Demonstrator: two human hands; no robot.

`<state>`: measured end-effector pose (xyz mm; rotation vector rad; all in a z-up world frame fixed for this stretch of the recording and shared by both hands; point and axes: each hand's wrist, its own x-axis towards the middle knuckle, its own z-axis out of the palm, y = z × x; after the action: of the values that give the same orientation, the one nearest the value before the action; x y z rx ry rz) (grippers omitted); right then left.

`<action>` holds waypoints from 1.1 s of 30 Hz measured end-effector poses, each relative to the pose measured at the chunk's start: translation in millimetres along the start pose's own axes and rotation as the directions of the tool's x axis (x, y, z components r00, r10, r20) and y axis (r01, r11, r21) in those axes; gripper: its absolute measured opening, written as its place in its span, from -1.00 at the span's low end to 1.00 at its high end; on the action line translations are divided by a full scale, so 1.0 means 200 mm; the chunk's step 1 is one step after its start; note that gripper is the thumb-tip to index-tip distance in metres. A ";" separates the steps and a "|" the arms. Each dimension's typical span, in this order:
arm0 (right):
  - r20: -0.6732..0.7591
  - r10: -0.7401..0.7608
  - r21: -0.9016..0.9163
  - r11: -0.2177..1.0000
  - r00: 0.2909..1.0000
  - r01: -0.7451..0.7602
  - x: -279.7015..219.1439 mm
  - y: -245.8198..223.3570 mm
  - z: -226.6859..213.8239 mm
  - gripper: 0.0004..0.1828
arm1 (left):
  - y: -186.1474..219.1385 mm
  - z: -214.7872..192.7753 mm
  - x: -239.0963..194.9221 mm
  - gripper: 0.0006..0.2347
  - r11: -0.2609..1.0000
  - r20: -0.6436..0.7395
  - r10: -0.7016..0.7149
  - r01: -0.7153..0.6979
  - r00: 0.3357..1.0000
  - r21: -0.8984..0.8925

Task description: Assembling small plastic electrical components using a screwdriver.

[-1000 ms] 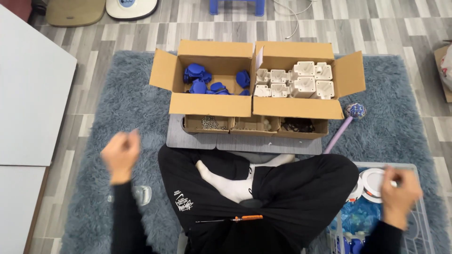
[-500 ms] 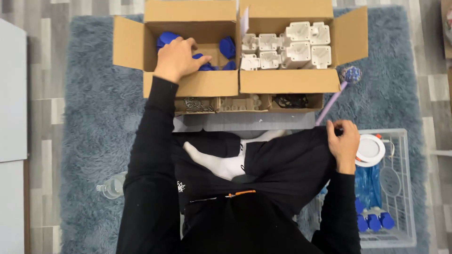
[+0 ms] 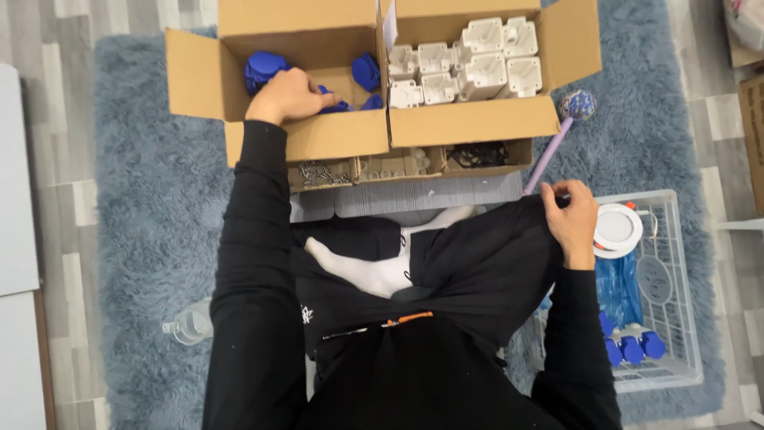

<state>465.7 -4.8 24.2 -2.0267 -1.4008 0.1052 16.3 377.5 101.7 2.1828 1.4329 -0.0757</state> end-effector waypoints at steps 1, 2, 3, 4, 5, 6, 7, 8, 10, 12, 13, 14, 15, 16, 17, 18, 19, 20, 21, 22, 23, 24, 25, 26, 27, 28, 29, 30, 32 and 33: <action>-0.012 -0.006 0.004 1.000 1.000 0.006 -0.02 0.00 -0.02 -0.73 | 0.02 -0.01 -0.04 -0.48 1.000 -0.012 0.004 -0.004 1.000 0.005; -0.017 -0.045 0.099 0.994 0.999 0.047 0.01 0.01 -0.02 -0.79 | 0.03 -0.03 -0.06 -0.50 0.998 -0.009 -0.021 0.020 1.000 -0.053; -0.025 -0.086 0.192 0.977 0.996 0.089 0.03 0.01 -0.03 -0.83 | 0.04 -0.06 -0.09 -0.51 0.993 -0.005 -0.044 0.043 0.999 -0.111; -0.045 -0.112 0.204 0.972 0.993 0.119 0.07 -0.01 -0.03 -0.83 | 0.05 -0.09 -0.14 -0.51 0.993 -0.041 -0.047 0.042 0.998 -0.107; -0.064 -0.123 0.241 0.961 0.990 0.135 0.11 -0.03 -0.02 -0.86 | 0.06 -0.12 -0.19 -0.56 0.978 -0.135 0.003 -0.031 0.991 -0.204; -0.074 -0.121 0.277 0.951 0.990 0.137 0.11 -0.05 -0.03 -0.88 | 0.07 -0.12 -0.25 -0.60 0.950 -0.217 0.049 -0.112 0.975 -0.290; -0.086 -0.133 0.285 0.946 0.987 0.153 0.18 -0.18 -0.07 -0.88 | 0.08 -0.15 -0.30 -0.60 0.952 -0.235 0.048 -0.115 0.971 -0.282; -0.032 -0.187 0.322 0.928 0.982 0.188 0.23 -0.29 -0.12 -0.94 | 0.10 -0.15 -0.36 -0.63 0.907 -0.288 0.078 -0.188 0.954 -0.377; 0.012 -0.251 0.362 0.903 0.968 0.230 0.31 -0.53 -0.19 -0.96 | 0.12 -0.14 -0.45 -0.65 0.848 -0.354 0.103 -0.268 0.929 -0.457; 0.275 -0.365 0.327 0.905 0.889 0.270 0.36 -0.76 -0.24 -0.81 | 0.14 -0.08 -0.53 -0.68 0.648 -0.416 0.174 -0.422 0.893 -0.634; 0.275 -0.369 0.329 0.904 0.888 0.274 0.39 -0.80 -0.22 -0.81 | 0.16 -0.07 -0.58 -0.68 0.649 -0.419 0.172 -0.422 0.891 -0.632; 0.456 -0.314 0.217 0.947 0.832 0.239 0.40 -0.84 -0.21 -0.64 | 0.18 -0.04 -0.63 -0.70 0.526 -0.436 0.256 -0.503 0.862 -0.685; 0.617 -0.230 0.094 0.971 0.753 0.219 0.42 -0.88 -0.20 -0.48 | 0.21 -0.02 -0.69 -0.71 0.389 -0.461 0.334 -0.566 0.822 -0.727; 0.608 -0.237 0.094 0.969 0.757 0.227 0.45 -0.90 -0.15 -0.48 | 0.22 0.02 -0.74 -0.71 0.389 -0.470 0.338 -0.575 0.816 -0.719; 0.658 -0.166 -0.008 0.974 0.734 0.226 0.48 -0.92 -0.11 -0.40 | 0.23 0.07 -0.80 -0.67 0.295 -0.456 0.319 -0.545 0.831 -0.785; 0.703 -0.086 -0.109 0.968 0.706 0.227 0.49 -0.94 -0.06 -0.33 | 0.23 0.13 -0.87 -0.63 0.196 -0.435 0.299 -0.501 0.849 -0.843; 0.702 -0.091 -0.108 0.967 0.707 0.232 0.53 -0.90 -0.01 -0.33 | 0.26 0.15 -0.92 -0.63 0.196 -0.440 0.298 -0.505 0.847 -0.840; 0.741 -0.019 -0.161 0.965 0.671 0.205 0.55 -0.86 0.05 -0.26 | 0.28 0.18 -0.98 -0.61 0.157 -0.416 0.332 -0.485 0.846 -0.860; 0.773 0.054 -0.216 0.959 0.632 0.182 0.57 -0.82 0.10 -0.18 | 0.31 0.21 -1.03 -0.59 0.118 -0.394 0.367 -0.462 0.843 -0.879; 0.771 0.052 -0.216 0.959 0.635 0.184 0.58 -0.84 0.11 -0.18 | 0.31 0.26 -1.05 -0.59 0.118 -0.397 0.368 -0.466 0.841 -0.877; 0.792 0.076 -0.217 0.962 0.605 0.163 0.60 -0.86 0.12 -0.18 | 0.31 0.32 -1.07 -0.56 0.145 -0.393 0.386 -0.476 0.835 -0.868; 0.812 0.102 -0.222 0.965 0.574 0.142 0.61 -0.89 0.13 -0.18 | 0.32 0.38 -1.08 -0.52 0.169 -0.388 0.404 -0.485 0.828 -0.858; 0.811 0.102 -0.224 0.964 0.577 0.143 0.62 -0.87 0.16 -0.18 | 0.31 0.44 -1.10 -0.52 0.167 -0.391 0.405 -0.488 0.826 -0.857; 0.819 0.116 -0.238 0.960 0.563 0.148 0.64 -0.84 0.19 -0.17 | 0.30 0.51 -1.11 -0.50 0.234 -0.360 0.388 -0.469 0.848 -0.852; 0.826 0.130 -0.252 0.956 0.548 0.152 0.66 -0.82 0.22 -0.16 | 0.30 0.58 -1.11 -0.47 0.299 -0.330 0.369 -0.447 0.869 -0.843; 0.825 0.132 -0.255 0.955 0.550 0.154 0.66 -0.87 0.19 -0.16 | 0.30 0.62 -1.12 -0.47 0.295 -0.333 0.370 -0.449 0.868 -0.843; 0.829 0.141 -0.259 0.955 0.542 0.147 0.67 -0.91 0.16 -0.14 | 0.30 0.65 -1.12 -0.49 0.405 -0.312 0.343 -0.439 0.886 -0.802; 0.833 0.152 -0.261 0.955 0.532 0.137 0.67 -0.96 0.13 -0.12 | 0.29 0.69 -1.13 -0.50 0.511 -0.290 0.313 -0.418 0.904 -0.751; 0.825 0.148 -0.252 0.960 0.545 0.120 0.66 -0.95 0.15 -0.13 | 0.30 0.76 -1.11 -0.51 0.588 -0.311 0.298 -0.430 0.903 -0.685; 0.817 0.142 -0.239 0.965 0.559 0.105 0.66 -0.94 0.15 -0.15 | 0.30 0.79 -1.10 -0.52 0.662 -0.333 0.285 -0.436 0.899 -0.609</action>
<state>357.7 161.4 144.0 -2.3186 -2.0334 1.0884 8.7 102.2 59.6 1.8192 0.8709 0.7372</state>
